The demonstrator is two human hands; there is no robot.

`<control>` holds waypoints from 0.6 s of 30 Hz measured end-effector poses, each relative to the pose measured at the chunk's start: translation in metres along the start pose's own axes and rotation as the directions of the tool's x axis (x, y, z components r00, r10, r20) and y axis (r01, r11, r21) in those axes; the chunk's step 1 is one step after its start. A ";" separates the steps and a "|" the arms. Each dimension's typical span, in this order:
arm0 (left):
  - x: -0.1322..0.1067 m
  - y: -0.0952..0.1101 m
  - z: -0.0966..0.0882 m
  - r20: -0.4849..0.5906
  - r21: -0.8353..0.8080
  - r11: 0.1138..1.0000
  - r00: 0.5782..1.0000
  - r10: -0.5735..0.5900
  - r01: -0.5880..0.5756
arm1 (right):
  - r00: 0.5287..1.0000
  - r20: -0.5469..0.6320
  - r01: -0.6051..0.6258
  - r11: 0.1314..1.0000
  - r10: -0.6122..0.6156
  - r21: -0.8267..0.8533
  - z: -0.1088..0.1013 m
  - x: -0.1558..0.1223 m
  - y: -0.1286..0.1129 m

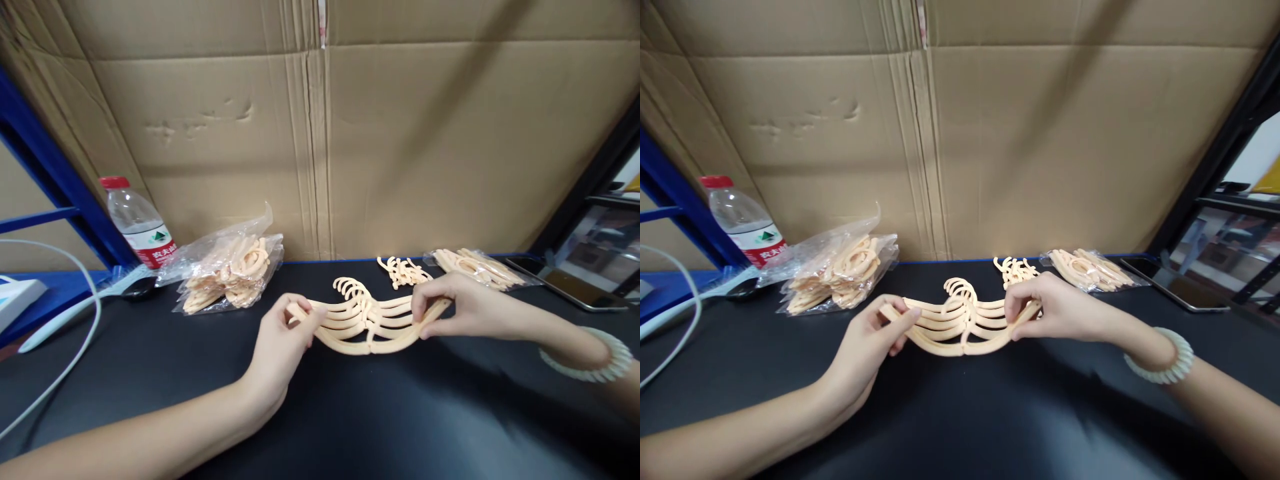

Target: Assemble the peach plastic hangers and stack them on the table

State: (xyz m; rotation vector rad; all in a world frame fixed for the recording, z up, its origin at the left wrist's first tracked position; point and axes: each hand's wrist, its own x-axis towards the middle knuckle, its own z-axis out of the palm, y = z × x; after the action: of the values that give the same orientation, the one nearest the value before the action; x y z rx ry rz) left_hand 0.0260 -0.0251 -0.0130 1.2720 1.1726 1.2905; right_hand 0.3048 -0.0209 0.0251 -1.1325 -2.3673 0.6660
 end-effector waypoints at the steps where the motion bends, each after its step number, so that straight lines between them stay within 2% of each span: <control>1: 0.004 0.000 -0.002 -0.030 0.040 0.998 0.998 0.058 -0.056 | 0.999 0.034 0.021 0.998 -0.019 -0.060 0.000 -0.001 0.000; 4: 0.013 -0.003 -0.008 -0.047 0.160 0.964 0.973 0.224 -0.214 | 0.992 0.117 0.065 0.986 -0.047 -0.153 0.003 -0.002 -0.002; 8: 0.013 -0.007 -0.010 0.057 0.378 0.864 0.940 0.336 -0.332 | 0.988 0.154 0.048 0.977 -0.016 -0.210 0.007 -0.001 -0.001; 10: 0.006 -0.007 -0.009 0.137 0.477 0.778 0.909 0.393 -0.409 | 0.989 0.149 0.045 0.971 -0.009 -0.234 0.009 -0.001 0.000; 13: -0.009 -0.003 -0.004 0.371 0.589 0.565 0.814 0.446 -0.578 | 0.989 0.145 0.065 0.965 -0.029 -0.254 0.012 -0.001 0.000; 14: -0.015 -0.002 -0.003 0.475 0.595 0.494 0.773 0.421 -0.635 | 0.988 0.148 0.080 0.963 -0.042 -0.259 0.013 -0.001 -0.001; 16: -0.024 0.000 -0.001 0.638 0.569 0.406 0.695 0.332 -0.716 | 0.985 0.156 0.110 0.956 -0.069 -0.271 0.015 -0.001 -0.002; 18: -0.031 -0.001 -0.001 0.720 0.555 0.356 0.649 0.248 -0.752 | 0.984 0.161 0.125 0.950 -0.081 -0.287 0.017 -0.001 -0.003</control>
State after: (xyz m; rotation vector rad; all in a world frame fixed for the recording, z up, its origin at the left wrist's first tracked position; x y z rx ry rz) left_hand 0.0257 -0.0559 -0.0174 2.7478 0.9703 0.5900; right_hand 0.2938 -0.0275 0.0137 -1.0991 -2.7008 0.3767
